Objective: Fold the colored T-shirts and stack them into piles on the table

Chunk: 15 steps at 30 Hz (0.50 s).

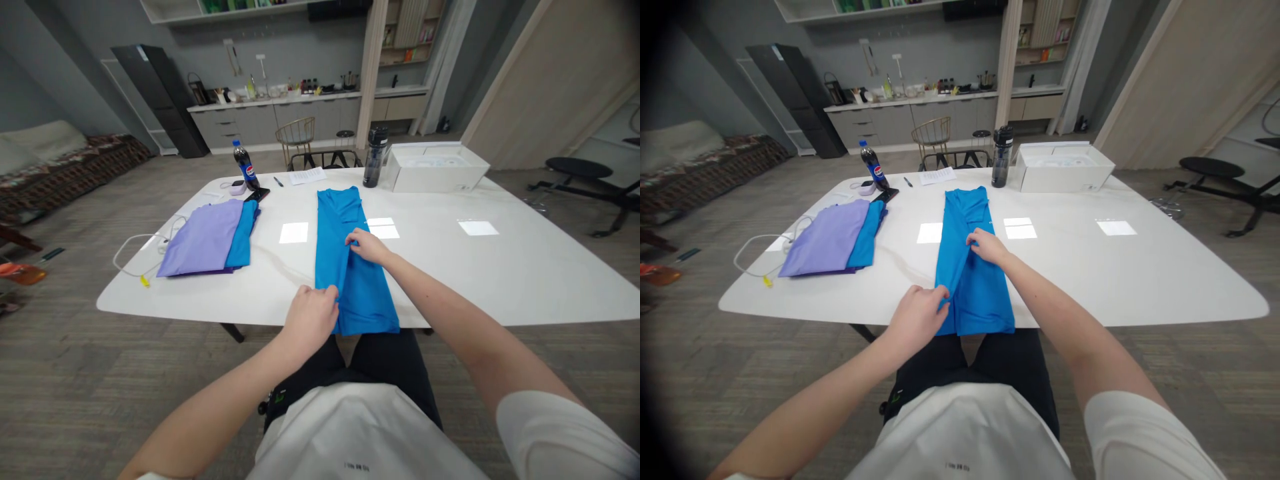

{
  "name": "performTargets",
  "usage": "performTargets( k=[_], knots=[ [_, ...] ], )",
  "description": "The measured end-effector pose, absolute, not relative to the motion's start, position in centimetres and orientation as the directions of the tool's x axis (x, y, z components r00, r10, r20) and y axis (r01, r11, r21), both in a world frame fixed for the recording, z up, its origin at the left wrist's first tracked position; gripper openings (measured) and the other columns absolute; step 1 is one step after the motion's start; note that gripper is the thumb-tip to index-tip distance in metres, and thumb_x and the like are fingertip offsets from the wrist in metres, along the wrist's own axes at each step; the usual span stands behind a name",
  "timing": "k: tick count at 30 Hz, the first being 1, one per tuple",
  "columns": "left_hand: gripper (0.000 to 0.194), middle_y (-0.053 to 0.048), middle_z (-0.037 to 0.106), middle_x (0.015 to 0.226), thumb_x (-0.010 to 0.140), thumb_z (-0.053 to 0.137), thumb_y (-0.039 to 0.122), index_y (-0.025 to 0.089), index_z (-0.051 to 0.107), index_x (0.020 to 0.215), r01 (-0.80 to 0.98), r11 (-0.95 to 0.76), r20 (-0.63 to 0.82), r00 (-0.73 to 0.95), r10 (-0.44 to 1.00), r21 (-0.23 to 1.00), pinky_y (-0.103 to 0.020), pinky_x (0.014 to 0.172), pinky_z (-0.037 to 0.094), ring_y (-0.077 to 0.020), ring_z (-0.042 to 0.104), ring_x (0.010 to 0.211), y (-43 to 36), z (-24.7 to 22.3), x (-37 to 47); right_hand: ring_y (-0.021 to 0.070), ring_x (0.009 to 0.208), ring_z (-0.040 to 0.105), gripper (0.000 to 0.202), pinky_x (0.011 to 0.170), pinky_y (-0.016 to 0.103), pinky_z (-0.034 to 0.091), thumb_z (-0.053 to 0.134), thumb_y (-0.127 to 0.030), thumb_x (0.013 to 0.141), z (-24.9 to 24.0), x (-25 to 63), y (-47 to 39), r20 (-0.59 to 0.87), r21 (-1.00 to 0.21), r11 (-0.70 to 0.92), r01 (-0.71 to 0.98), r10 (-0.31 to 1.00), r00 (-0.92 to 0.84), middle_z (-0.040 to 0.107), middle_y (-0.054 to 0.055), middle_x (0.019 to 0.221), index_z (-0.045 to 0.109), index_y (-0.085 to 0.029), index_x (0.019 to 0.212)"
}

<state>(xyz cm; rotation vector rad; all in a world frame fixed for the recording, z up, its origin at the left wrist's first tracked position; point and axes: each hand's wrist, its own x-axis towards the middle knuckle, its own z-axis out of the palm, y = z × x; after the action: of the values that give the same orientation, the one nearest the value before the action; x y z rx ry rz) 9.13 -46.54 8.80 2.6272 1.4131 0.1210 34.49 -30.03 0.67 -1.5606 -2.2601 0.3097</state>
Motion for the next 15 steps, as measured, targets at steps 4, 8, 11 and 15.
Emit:
performTargets(
  k=[4,8,11,15],
  knots=[
    [0.024,-0.009,0.072,0.096,0.095,0.045,0.009,0.018,0.061,0.11,0.756,-0.638,-0.062,0.651,0.757,0.144,-0.039,0.081,0.049,-0.0267,0.07,0.087,-48.2,6.9,13.5,0.0196,0.092,0.062,0.019,0.081,0.028,0.045,0.058,-0.019,0.093,-1.1,35.7,-31.9,0.139,-0.35,0.315,0.882,0.949,-0.284,0.062,0.006,0.11,0.072,-0.023,0.106],
    [0.03,-0.01,0.068,0.109,0.094,0.046,0.007,0.019,0.061,0.116,0.748,-0.624,-0.095,0.655,0.75,0.227,-0.034,0.077,0.052,-0.0238,0.07,0.091,-48.2,4.8,14.9,0.0204,0.098,0.062,0.019,0.082,0.028,0.045,0.057,-0.02,0.096,-1.8,35.6,-32.9,0.166,-0.352,0.329,0.876,0.943,-0.288,0.062,0.006,0.113,0.071,-0.024,0.109],
    [0.028,-0.009,0.068,0.116,0.096,0.055,0.018,0.021,0.063,0.122,0.643,-0.645,-0.091,0.734,0.674,0.412,-0.031,0.081,0.053,-0.0233,0.069,0.099,-47.6,3.8,14.8,0.0206,0.097,0.063,0.018,0.083,0.029,0.046,0.058,-0.019,0.096,-1.7,35.9,-33.4,0.167,-0.382,0.321,0.866,0.946,-0.277,0.062,0.006,0.113,0.071,-0.023,0.107],
    [0.028,-0.006,0.071,0.116,0.1,0.056,0.033,0.024,0.067,0.124,0.357,-0.664,-0.006,0.883,0.469,0.657,-0.029,0.092,0.052,-0.019,0.068,0.101,-44.6,2.9,13.0,0.0199,0.094,0.063,0.02,0.087,0.029,0.046,0.059,-0.025,0.098,-1.5,36.4,-35.4,0.161,-0.437,0.353,0.827,0.936,-0.313,0.063,0.006,0.113,0.072,-0.023,0.112]
  ],
)
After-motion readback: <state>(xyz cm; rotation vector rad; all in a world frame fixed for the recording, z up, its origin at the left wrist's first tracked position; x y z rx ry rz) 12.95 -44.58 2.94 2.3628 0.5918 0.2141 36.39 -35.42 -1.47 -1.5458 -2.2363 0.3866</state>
